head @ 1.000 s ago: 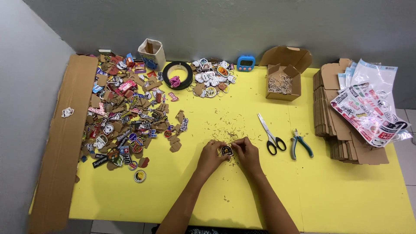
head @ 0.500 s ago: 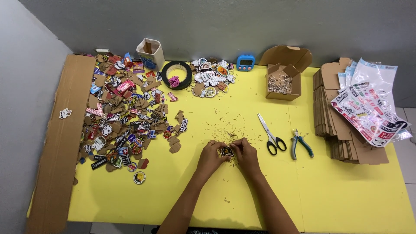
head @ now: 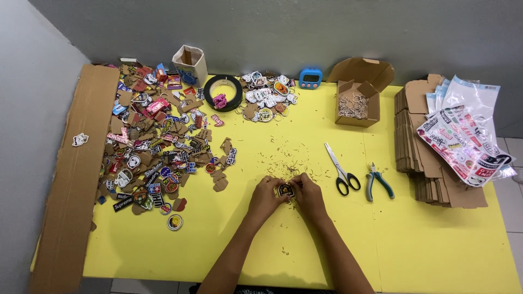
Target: The person cuts a circular sticker from a sheet using scissors, then attaches a metal keyring to the sticker using pliers. The finished keychain is placed into a cardboard box on the table.
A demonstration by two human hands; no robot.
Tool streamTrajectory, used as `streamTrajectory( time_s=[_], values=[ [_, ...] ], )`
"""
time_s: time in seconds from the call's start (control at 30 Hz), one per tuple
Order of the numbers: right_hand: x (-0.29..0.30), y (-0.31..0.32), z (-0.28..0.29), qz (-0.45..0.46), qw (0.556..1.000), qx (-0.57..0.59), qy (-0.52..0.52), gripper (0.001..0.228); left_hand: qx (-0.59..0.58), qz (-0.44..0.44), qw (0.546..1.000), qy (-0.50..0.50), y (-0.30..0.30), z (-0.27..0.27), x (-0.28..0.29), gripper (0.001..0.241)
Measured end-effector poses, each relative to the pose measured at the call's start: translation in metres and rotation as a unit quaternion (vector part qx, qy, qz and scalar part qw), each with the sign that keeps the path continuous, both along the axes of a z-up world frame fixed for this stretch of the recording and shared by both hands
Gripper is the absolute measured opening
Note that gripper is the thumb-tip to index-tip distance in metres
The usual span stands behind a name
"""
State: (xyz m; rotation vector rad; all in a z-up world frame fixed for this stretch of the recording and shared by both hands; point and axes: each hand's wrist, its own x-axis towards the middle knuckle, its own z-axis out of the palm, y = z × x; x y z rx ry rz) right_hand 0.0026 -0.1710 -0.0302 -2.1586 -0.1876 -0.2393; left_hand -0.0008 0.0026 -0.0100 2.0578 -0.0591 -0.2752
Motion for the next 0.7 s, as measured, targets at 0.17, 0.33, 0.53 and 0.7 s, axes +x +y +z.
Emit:
streamTrajectory(
  time_s=[0.17,0.33,0.53,0.7],
  values=[
    [-0.001,0.000,-0.003,0.010,1.000,-0.015,-0.014,0.008,-0.001,0.000,1.000,0.019,0.000,0.007,0.000,0.046],
    [-0.003,-0.001,-0.022,0.014,0.994,-0.080,-0.075,0.008,0.010,-0.004,1.000,0.021,0.000,0.000,0.001,0.045],
    [-0.009,0.001,0.000,0.015,0.999,-0.019,-0.042,0.007,0.032,-0.026,0.998,0.047,-0.005,0.012,0.002,0.051],
    [-0.016,-0.001,0.020,0.011,0.998,0.056,-0.021,0.009,0.024,-0.052,0.997,0.051,-0.004,0.027,0.000,0.048]
  ],
)
